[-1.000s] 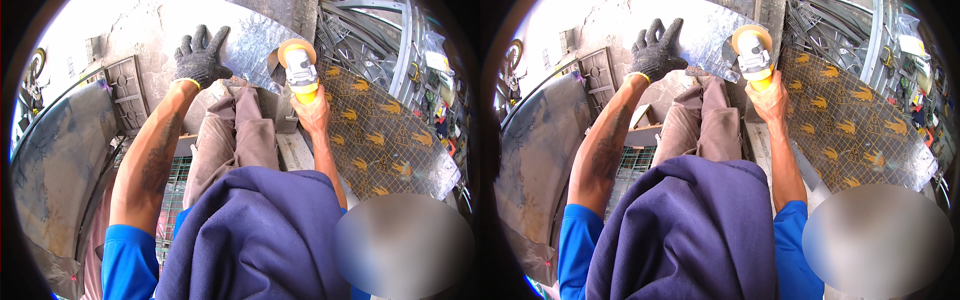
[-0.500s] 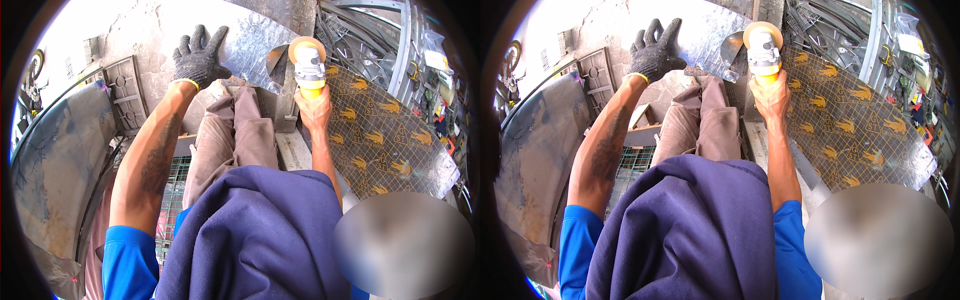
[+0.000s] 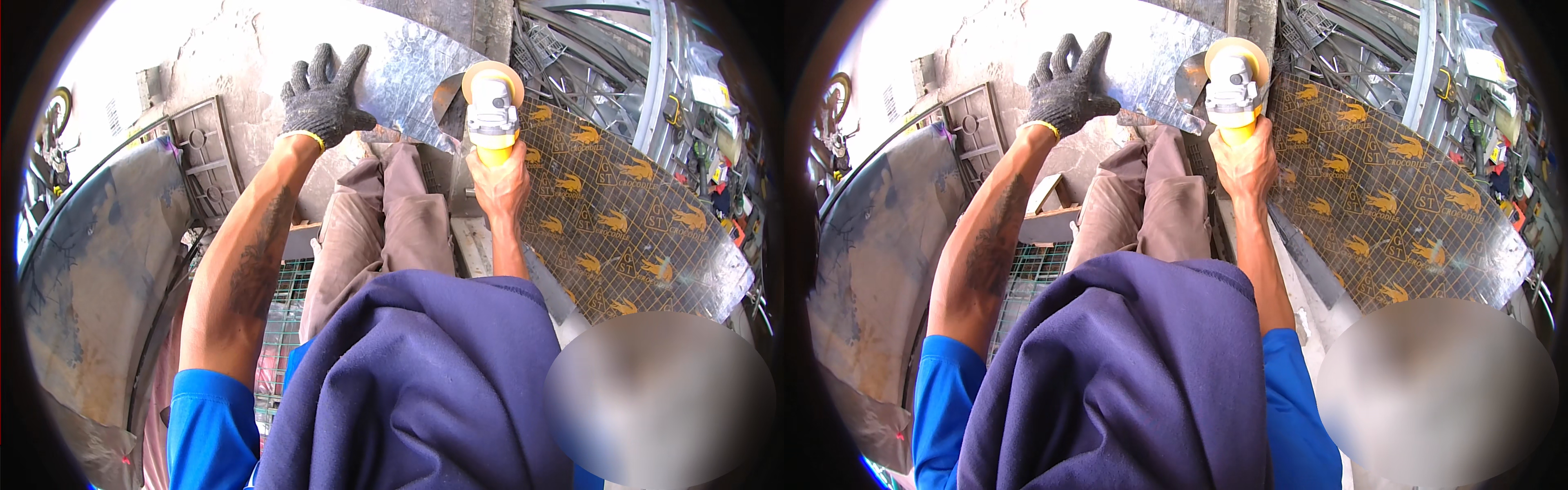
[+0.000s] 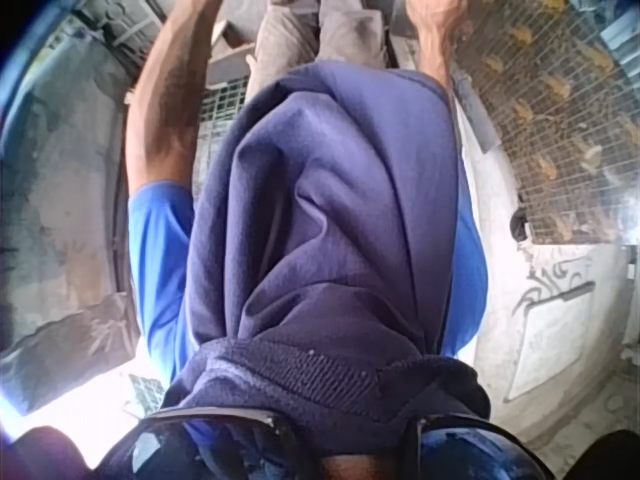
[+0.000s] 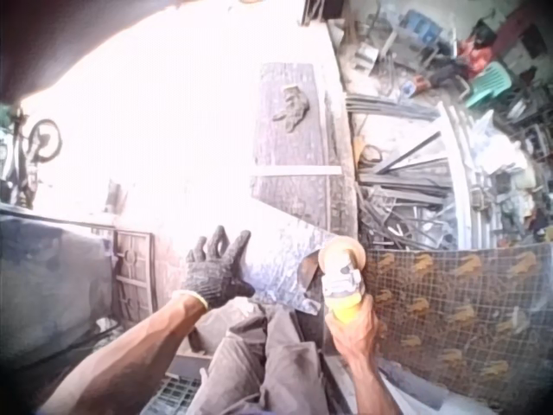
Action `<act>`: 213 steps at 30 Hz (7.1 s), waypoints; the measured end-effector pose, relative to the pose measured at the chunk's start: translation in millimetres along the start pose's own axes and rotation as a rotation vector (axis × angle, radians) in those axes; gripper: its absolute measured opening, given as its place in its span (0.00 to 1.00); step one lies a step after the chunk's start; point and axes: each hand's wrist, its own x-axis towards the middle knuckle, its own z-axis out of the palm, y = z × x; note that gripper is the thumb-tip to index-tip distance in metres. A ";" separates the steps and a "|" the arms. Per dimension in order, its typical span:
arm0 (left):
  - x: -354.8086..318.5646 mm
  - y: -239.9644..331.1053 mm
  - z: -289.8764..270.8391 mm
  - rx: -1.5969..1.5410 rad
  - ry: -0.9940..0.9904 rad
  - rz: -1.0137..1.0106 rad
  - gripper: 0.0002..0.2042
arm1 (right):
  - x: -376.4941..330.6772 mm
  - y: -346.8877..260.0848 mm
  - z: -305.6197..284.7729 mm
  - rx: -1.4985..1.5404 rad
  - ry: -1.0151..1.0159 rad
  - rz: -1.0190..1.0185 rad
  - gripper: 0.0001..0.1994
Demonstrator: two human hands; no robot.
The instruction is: Cutting a metal sheet using an angle grinder.
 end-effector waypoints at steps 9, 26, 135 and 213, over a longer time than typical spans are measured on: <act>-0.9 3.2 -4.5 -0.024 -0.046 -0.037 0.56 | -8.5 16.7 7.6 0.042 0.040 0.048 0.29; 0.5 -1.3 2.4 -0.001 -0.007 -0.003 0.57 | -5.3 20.4 5.9 -0.031 0.049 0.003 0.30; 0.5 -4.1 8.6 0.017 0.034 0.017 0.56 | 14.5 14.0 7.5 0.140 0.050 0.015 0.30; -1.6 -0.9 -10.4 -0.094 -0.130 -0.064 0.54 | -28.7 -28.9 10.7 0.951 -0.429 0.359 0.11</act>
